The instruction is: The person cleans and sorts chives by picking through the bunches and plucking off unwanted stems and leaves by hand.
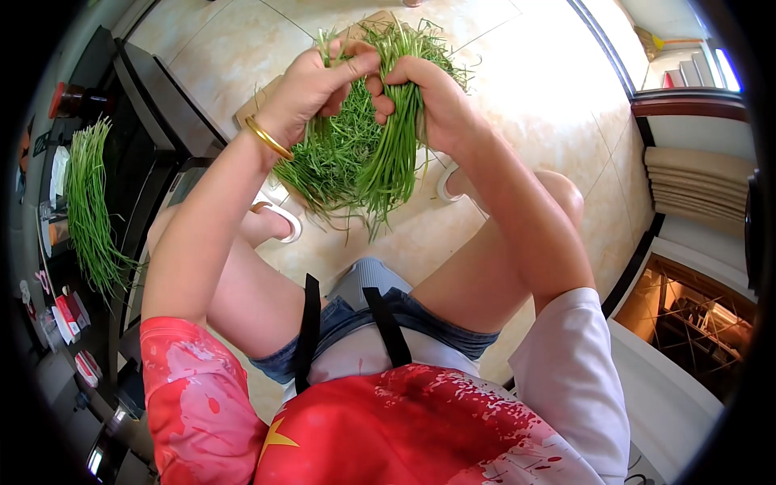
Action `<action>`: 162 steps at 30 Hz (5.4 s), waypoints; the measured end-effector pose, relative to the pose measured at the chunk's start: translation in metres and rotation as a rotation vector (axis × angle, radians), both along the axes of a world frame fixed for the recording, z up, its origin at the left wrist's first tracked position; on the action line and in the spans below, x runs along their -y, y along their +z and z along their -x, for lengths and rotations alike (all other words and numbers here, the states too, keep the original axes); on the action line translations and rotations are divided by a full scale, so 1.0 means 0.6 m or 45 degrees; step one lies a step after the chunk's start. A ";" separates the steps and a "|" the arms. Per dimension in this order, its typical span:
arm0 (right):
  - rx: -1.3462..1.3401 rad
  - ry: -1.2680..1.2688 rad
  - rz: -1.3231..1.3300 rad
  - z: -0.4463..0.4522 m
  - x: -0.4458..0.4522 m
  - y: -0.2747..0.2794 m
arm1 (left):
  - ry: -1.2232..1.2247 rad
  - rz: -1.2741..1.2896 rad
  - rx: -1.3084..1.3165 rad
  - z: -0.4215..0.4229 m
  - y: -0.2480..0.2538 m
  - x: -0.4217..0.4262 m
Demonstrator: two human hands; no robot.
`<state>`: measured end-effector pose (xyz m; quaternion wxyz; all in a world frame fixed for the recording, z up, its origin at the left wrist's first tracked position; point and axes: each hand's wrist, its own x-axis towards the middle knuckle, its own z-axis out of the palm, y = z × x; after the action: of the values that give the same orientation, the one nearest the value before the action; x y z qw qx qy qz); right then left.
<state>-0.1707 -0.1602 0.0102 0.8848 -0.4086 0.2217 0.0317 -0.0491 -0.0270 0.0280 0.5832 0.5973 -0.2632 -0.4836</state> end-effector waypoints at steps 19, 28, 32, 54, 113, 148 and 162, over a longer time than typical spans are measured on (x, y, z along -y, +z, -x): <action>0.016 -0.147 0.194 -0.007 -0.011 0.012 | 0.151 0.065 0.010 -0.027 -0.036 -0.004; 0.021 -0.104 0.339 -0.006 -0.009 -0.001 | 0.254 0.427 -0.464 -0.054 -0.028 -0.011; 0.065 -0.119 0.297 -0.006 -0.007 -0.001 | 0.283 0.358 -0.367 -0.069 -0.052 -0.012; 0.076 0.011 0.245 -0.009 -0.015 -0.004 | -0.044 -0.024 0.138 -0.007 -0.033 0.004; -0.283 0.055 1.288 -0.014 -0.023 0.025 | 0.366 0.054 0.109 -0.020 -0.053 0.011; -0.098 -0.066 0.824 -0.016 -0.015 0.001 | 0.000 0.116 0.000 -0.033 -0.048 -0.003; -0.023 0.022 0.503 -0.011 -0.014 0.013 | 0.147 0.212 -0.175 -0.032 -0.048 -0.003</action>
<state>-0.1641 -0.1518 0.0179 0.7852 -0.5757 0.2281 -0.0013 -0.0300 -0.0250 -0.0007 0.6742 0.5265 -0.2271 -0.4654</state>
